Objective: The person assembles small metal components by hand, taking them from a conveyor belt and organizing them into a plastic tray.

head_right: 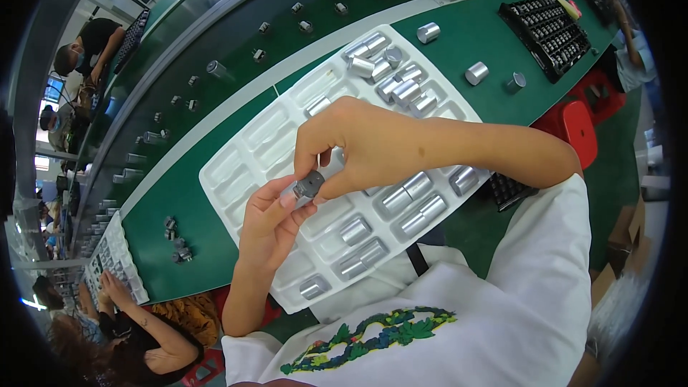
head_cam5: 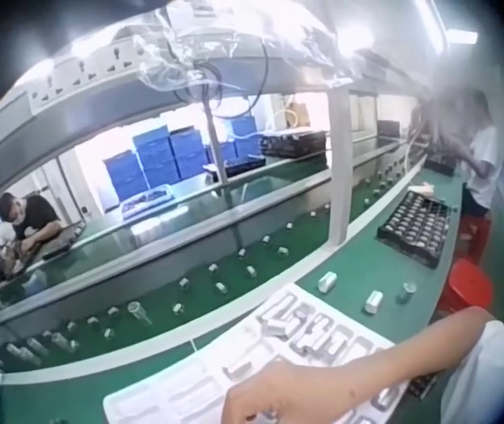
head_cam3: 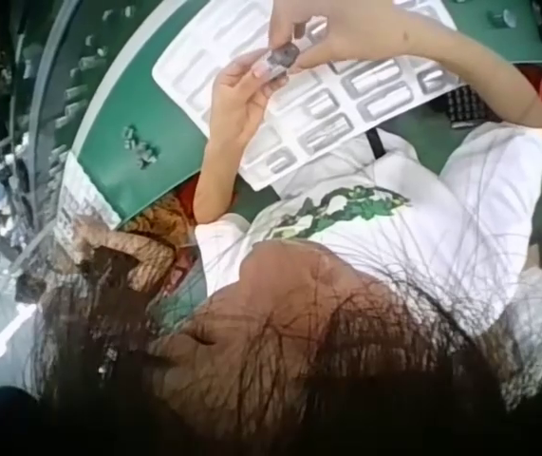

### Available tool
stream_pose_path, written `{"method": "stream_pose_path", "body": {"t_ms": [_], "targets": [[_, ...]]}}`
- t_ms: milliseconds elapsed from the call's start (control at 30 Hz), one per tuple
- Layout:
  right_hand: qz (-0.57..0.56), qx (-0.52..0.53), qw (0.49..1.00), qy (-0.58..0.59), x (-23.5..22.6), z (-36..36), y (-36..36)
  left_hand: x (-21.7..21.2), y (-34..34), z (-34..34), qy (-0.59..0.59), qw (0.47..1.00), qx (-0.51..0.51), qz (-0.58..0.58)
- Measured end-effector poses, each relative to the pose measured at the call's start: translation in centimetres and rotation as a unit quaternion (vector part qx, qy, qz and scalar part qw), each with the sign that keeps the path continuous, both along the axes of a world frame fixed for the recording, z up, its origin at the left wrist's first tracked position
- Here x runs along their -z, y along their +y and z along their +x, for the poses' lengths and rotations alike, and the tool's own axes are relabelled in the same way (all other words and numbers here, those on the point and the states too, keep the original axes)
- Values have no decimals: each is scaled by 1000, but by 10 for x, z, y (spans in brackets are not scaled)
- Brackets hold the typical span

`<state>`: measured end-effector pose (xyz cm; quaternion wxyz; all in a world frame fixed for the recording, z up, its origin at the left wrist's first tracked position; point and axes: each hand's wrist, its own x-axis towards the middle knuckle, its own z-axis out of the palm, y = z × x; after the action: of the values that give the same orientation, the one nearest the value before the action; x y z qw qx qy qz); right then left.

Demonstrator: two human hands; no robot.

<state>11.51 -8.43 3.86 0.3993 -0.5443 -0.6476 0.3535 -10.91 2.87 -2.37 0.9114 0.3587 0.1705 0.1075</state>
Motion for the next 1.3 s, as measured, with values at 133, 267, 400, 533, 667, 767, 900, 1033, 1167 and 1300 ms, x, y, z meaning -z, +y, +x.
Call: {"method": "stream_pose_path", "body": {"t_ms": [133, 267, 400, 533, 667, 767, 900, 1033, 1167, 1300], "targets": [[102, -12, 994, -26, 5, -5, 1, 1, 3, -1, -23, 998, 33, -46], [115, 32, 990, -69, 13, 2, 8, -10, -4, 14, 11, 1000, -20, 17], [145, -9, 974, -171, -12, -12, 29, -27, -1, 9, 7, 989, -35, 144], [237, -28, 933, -271, -29, -22, 16, -23, 11, 16, 20, 980, -15, 198], [230, -7, 918, -323, -35, -24, -16, -38, -10, 26, 8, 965, 60, 256], [227, 20, 901, -368, -40, -25, -45, -31, -11, 31, -17, 946, 84, 313], [241, 42, 888, -389, -38, -24, -47, -21, -13, 44, -55, 947, 44, 313], [224, 25, 847, -482, -45, -22, -39, -29, -2, 49, -24, 950, 56, 307], [224, 139, 863, -431, -35, 21, -15, -33, -35, 54, 28, 951, 77, 298], [213, 220, 905, -296, -40, 67, 9, -45, -46, 42, 69, 650, 147, 742]]}}
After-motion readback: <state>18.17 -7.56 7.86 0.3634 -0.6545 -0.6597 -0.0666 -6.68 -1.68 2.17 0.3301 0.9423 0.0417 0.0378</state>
